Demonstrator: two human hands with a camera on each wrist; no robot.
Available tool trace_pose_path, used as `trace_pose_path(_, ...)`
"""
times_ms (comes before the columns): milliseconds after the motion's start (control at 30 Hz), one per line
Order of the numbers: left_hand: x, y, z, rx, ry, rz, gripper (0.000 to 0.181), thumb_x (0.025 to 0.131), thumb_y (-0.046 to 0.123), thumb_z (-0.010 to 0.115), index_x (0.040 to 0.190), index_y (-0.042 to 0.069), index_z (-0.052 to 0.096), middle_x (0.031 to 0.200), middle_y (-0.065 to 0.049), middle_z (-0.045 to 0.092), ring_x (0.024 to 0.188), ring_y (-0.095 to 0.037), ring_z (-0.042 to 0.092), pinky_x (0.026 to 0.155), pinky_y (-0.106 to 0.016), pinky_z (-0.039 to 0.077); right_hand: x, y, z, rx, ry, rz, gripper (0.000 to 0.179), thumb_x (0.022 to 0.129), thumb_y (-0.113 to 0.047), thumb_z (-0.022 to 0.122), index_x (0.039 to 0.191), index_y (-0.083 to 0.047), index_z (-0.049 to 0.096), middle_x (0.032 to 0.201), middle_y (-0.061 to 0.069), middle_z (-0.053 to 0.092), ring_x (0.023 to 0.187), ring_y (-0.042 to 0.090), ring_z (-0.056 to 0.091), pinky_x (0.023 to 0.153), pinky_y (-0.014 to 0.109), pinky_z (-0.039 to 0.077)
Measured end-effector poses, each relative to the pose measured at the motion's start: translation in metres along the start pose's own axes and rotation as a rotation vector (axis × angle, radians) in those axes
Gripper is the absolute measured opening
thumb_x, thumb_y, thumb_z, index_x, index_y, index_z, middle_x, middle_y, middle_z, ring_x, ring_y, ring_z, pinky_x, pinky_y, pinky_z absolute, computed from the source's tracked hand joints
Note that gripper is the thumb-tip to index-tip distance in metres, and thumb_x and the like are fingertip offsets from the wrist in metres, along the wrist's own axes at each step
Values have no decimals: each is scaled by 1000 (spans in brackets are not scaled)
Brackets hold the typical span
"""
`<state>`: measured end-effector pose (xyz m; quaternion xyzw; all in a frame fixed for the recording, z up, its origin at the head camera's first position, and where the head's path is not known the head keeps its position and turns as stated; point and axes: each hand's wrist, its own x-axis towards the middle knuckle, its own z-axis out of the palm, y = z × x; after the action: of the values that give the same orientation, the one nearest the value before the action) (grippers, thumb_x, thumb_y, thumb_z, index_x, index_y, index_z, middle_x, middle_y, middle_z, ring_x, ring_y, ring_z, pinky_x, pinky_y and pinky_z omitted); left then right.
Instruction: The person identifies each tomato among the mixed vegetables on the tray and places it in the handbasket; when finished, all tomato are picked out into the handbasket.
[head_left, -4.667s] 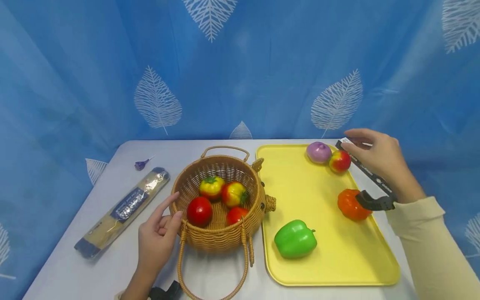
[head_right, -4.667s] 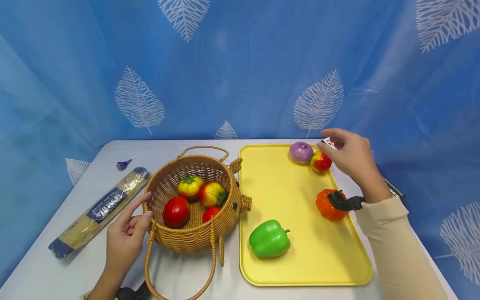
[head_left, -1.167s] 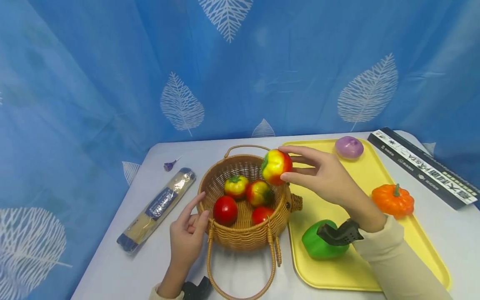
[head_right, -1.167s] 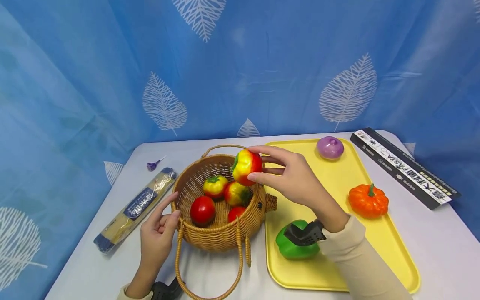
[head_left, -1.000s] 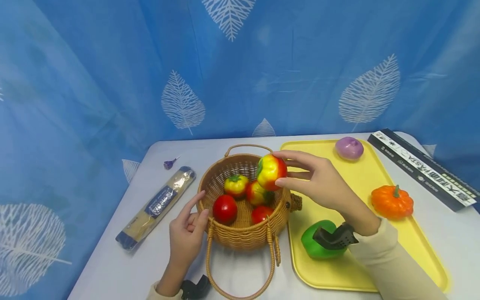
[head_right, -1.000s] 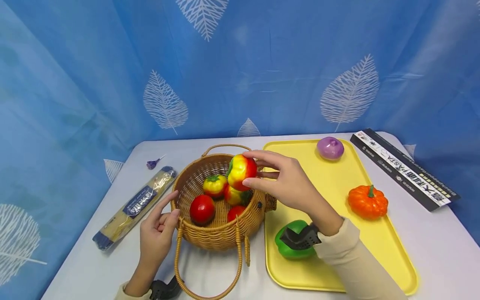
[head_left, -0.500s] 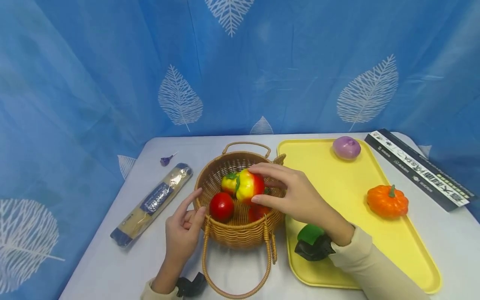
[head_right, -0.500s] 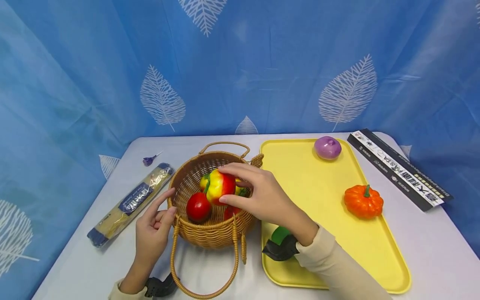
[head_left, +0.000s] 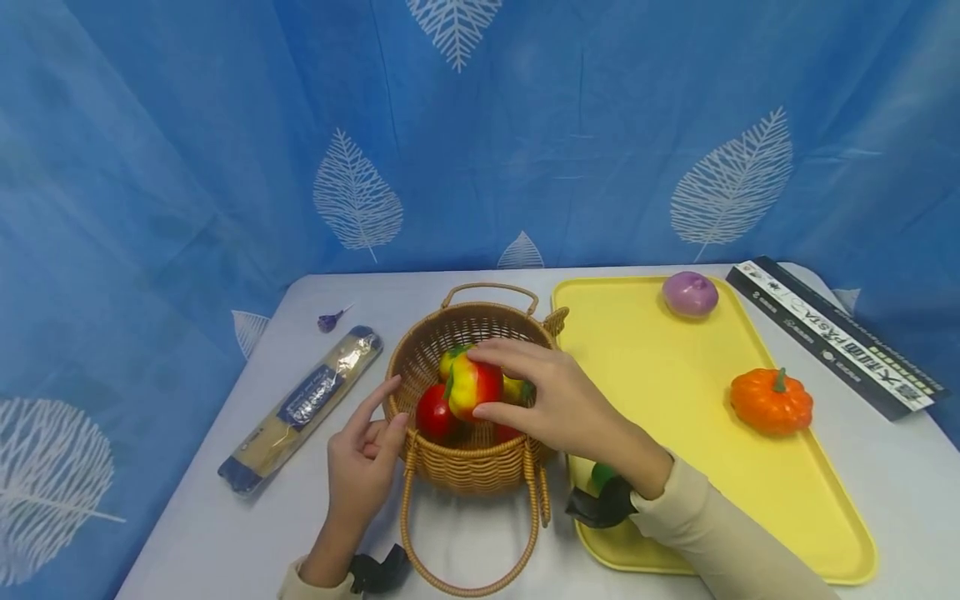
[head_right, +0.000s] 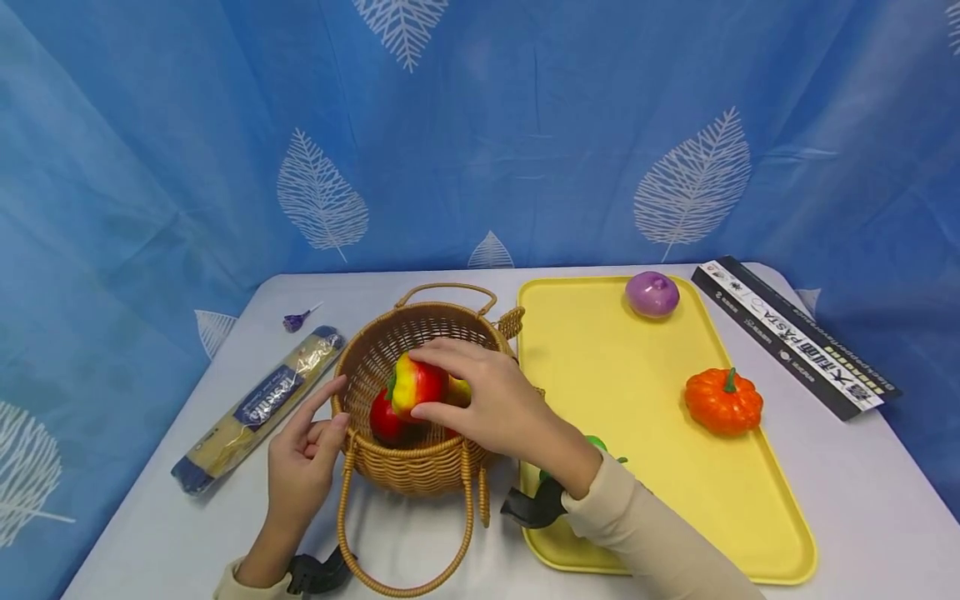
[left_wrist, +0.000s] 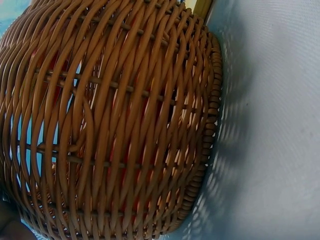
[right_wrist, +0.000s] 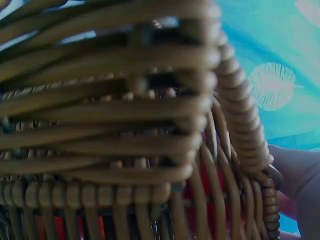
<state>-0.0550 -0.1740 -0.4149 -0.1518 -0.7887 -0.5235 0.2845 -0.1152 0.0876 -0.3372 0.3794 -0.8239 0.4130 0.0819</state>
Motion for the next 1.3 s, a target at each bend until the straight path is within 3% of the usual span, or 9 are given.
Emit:
trace_pose_path(133, 1, 1, -1, 7, 7, 19, 48, 93, -7, 67, 139, 5, 62, 52, 10, 32, 45, 3, 22, 35, -17, 17, 0, -1, 3, -41, 4, 2, 57, 84, -35, 86, 136, -21, 68, 140, -3, 62, 133, 17, 54, 100, 38, 52)
trace_pose_path(567, -3, 1, -4, 27, 16, -3, 49, 92, -7, 67, 139, 7, 62, 52, 10, 32, 44, 3, 23, 34, -17, 18, 2, -7, 10, -107, -60, 35, 59, 85, -44, 82, 138, -26, 66, 141, -4, 61, 133, 17, 55, 102, 45, 50)
trace_pose_path(767, -3, 2, -2, 32, 32, 19, 50, 90, -9, 68, 138, 5, 63, 51, 10, 31, 46, 5, 22, 35, -16, 17, 3, -6, 8, -98, -82, 38, 60, 86, -45, 82, 139, -23, 65, 140, -3, 63, 130, 18, 58, 102, 44, 51)
trace_pose_path(1000, -4, 4, -3, 33, 18, -39, 49, 91, -9, 68, 138, 6, 63, 51, 8, 34, 45, 2, 25, 36, -18, 19, 4, -7, 1, 5, -60, 79, 53, 89, -40, 80, 137, -21, 67, 135, -8, 65, 125, 12, 60, 100, 37, 52)
trace_pose_path(1133, 2, 6, -4, 54, 17, -3, 48, 89, -10, 70, 135, 1, 64, 52, 7, 32, 47, 4, 23, 37, -18, 18, 4, -5, -16, 59, -25, 97, 47, 92, -36, 78, 135, -21, 68, 133, -7, 66, 118, 13, 65, 96, 35, 54)
trace_pose_path(1233, 16, 11, -6, 127, 12, 79, 46, 88, -4, 74, 133, 2, 66, 54, 8, 33, 50, 3, 23, 40, -18, 20, 5, -2, -38, 36, 27, 102, 42, 95, -32, 75, 135, -21, 68, 128, -7, 69, 109, 13, 68, 93, 36, 56)
trace_pose_path(1300, 28, 17, -9, 210, 1, 159, 43, 91, 6, 74, 133, 4, 67, 56, 8, 37, 51, 2, 27, 42, -17, 23, 4, 0, -54, -21, 60, 112, 41, 97, -31, 73, 136, -22, 68, 129, -7, 68, 112, 14, 66, 95, 38, 55)
